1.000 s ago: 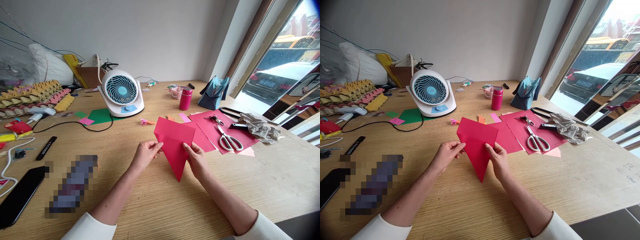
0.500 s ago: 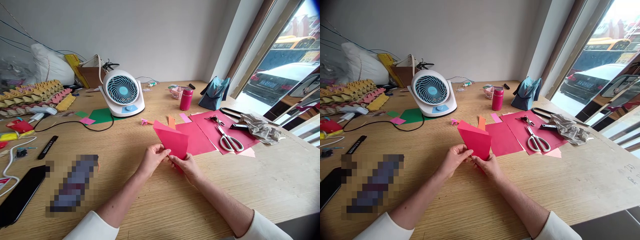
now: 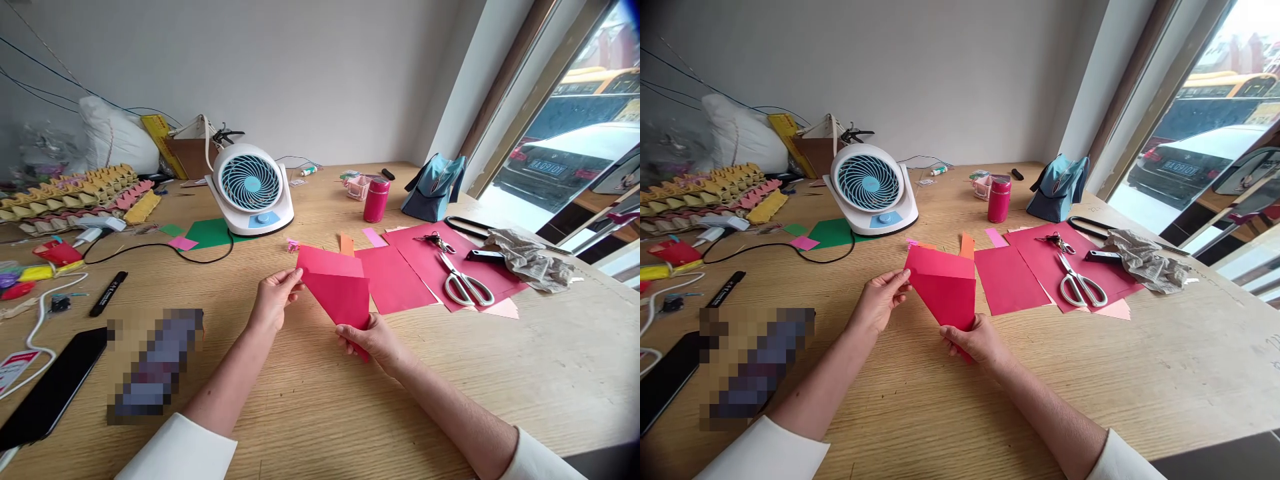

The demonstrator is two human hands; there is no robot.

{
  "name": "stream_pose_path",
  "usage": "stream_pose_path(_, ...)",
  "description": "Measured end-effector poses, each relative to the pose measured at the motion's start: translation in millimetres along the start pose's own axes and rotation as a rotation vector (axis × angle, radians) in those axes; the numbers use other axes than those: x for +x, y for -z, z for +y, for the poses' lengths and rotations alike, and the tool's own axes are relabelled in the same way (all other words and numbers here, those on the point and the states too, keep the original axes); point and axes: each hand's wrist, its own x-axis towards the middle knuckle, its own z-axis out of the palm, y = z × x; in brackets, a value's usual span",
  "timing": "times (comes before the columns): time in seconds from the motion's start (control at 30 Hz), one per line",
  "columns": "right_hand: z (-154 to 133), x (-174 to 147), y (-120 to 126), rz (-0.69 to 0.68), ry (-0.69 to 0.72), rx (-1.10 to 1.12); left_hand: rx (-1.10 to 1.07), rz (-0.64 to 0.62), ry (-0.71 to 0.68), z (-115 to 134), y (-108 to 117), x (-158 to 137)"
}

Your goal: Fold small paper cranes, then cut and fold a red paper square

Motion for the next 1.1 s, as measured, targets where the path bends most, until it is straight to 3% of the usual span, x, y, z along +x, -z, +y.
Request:
stream_pose_path(0.27,-2.3,0.5,-1.5,-0.082,-0.001,-0.051,-0.165,0.051,-0.093,19.0,11.4,5.4)
stream_pose_path(0.43,4.7,3.6,0.5,-0.109,0.078,-0.106,-0.356,-0.169,0.056,6.6,-0.4,-4.1)
stream_pose_path(0.5,8.9,3.9,0.5,-0.116,0.097,-0.126,-0.374,-0.2,0.102,1.5,-6.6,-8.9)
stream_pose_path(0.67,15.3,-0.2,-1.8,-0.191,0.096,-0.176,-0.4,-0.144,0.022,15.1,-4.5,-7.8)
stream_pose_path(0.73,10.9,0.5,5.1,-0.204,0.13,-0.328,-0.408,-0.128,-0.024,27.0,1.4,-4.8)
stream_pose_path(0.8,-1.4,4.9,25.0,-0.086,0.227,-0.62,-0.404,-0.108,-0.047,37.6,7.1,-2.2)
stream_pose_path(0.83,-10.4,7.6,40.9,0.105,0.312,-0.825,-0.38,-0.104,-0.07,41.7,9.5,-1.1)
stream_pose_path(0.9,-31.0,10.6,82.6,0.427,0.327,-0.949,-0.338,-0.089,-0.136,47.1,13.1,0.8)
stream_pose_path(1.0,-54.5,6.4,150.6,0.83,0.245,-1.102,-0.316,-0.136,-0.127,49.5,16.1,1.3)
stream_pose_path(1.1,-56.8,3.6,198.0,0.997,0.114,-1.25,-0.307,-0.156,-0.083,47.7,18.0,-0.4)
